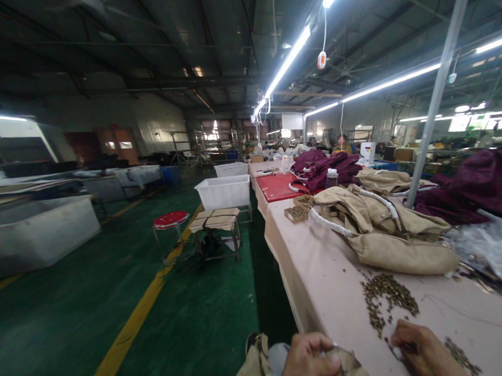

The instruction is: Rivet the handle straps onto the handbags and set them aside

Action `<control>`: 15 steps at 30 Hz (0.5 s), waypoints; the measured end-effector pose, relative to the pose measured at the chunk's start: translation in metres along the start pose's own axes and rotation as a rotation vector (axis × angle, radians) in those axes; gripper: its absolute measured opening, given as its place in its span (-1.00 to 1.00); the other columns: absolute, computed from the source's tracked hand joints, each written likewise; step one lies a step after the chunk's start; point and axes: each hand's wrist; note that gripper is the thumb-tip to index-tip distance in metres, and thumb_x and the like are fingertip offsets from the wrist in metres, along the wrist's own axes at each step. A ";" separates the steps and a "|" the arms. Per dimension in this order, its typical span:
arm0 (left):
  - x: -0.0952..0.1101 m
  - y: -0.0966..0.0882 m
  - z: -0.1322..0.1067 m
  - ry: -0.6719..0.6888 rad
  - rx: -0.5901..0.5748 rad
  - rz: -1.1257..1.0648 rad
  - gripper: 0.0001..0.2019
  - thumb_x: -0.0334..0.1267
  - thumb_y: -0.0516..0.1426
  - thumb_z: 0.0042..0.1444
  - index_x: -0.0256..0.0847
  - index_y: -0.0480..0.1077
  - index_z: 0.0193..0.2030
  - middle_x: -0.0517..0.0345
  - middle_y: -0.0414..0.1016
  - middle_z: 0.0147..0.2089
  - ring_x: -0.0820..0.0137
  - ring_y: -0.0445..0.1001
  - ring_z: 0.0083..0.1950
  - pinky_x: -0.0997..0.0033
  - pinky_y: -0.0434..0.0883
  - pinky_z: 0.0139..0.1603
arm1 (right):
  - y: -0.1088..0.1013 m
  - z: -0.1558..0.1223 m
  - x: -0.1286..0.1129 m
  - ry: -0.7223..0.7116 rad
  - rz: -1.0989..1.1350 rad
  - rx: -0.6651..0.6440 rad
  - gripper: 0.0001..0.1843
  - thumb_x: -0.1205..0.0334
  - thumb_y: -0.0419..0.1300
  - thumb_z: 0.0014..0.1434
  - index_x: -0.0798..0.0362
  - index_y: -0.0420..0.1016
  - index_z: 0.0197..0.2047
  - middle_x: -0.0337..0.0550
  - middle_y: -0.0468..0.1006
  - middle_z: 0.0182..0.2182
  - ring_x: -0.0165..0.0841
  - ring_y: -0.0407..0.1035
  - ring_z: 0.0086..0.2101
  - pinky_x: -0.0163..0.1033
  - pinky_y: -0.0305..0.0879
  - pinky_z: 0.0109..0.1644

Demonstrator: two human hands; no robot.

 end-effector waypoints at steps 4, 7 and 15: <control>-0.001 0.002 -0.001 0.023 0.058 -0.045 -0.39 0.20 0.49 -0.30 -0.25 0.48 -0.28 0.13 0.49 -0.48 0.47 0.35 -0.54 0.49 0.09 -0.52 | -0.003 0.001 -0.009 0.038 0.015 0.014 -0.85 0.29 0.10 -0.12 0.01 0.51 -0.56 -0.13 0.57 -0.45 -0.24 0.45 -0.34 -0.24 0.33 -0.20; 0.007 0.007 -0.006 0.044 0.054 -0.042 -0.45 0.14 0.50 -0.30 -0.22 0.49 -0.33 0.19 0.44 -0.49 0.42 0.38 -0.49 0.45 0.17 -0.46 | -0.004 0.002 -0.012 0.062 0.008 0.004 -0.88 0.27 0.12 -0.13 0.01 0.48 -0.59 -0.15 0.56 -0.47 -0.26 0.43 -0.37 -0.26 0.32 -0.22; 0.020 0.008 -0.015 0.033 0.071 0.013 -0.51 0.10 0.49 -0.24 -0.20 0.50 -0.31 0.16 0.45 -0.45 0.39 0.37 -0.45 0.41 0.23 -0.41 | -0.007 0.002 -0.015 0.058 0.014 -0.011 -0.89 0.24 0.14 -0.10 -0.01 0.45 -0.60 -0.15 0.53 -0.50 -0.25 0.42 -0.38 -0.26 0.32 -0.25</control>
Point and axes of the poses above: each hand's wrist, its own z-axis towards the middle knuckle, its own y-axis out of the palm, x = y × z
